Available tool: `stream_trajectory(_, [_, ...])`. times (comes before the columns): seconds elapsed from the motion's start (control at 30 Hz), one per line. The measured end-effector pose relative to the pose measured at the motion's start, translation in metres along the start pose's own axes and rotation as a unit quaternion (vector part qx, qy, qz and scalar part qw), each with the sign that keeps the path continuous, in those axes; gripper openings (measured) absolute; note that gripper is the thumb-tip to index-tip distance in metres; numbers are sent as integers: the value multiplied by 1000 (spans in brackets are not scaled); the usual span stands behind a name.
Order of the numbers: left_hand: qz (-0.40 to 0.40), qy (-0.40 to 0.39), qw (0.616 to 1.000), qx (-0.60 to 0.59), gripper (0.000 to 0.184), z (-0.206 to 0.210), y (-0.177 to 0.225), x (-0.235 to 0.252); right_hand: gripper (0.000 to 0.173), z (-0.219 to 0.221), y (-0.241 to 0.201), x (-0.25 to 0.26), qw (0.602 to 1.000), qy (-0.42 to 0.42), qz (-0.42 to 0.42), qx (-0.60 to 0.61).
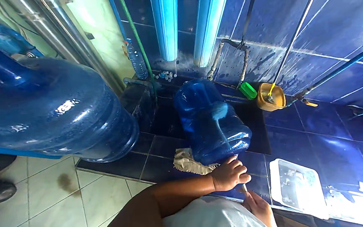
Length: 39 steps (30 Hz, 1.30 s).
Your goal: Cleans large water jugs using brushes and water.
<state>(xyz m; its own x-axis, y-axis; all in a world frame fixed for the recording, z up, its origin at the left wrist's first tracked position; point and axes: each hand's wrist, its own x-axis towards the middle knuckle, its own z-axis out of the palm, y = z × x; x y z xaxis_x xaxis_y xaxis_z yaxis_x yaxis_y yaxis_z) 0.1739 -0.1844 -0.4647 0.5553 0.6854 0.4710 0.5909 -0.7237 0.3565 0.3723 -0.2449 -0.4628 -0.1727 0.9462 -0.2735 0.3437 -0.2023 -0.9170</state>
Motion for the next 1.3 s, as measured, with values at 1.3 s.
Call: stream_trajectory(1.3, [4, -424, 905, 29, 37, -39, -12, 111, 25, -38, -28, 23, 995, 2, 29, -98])
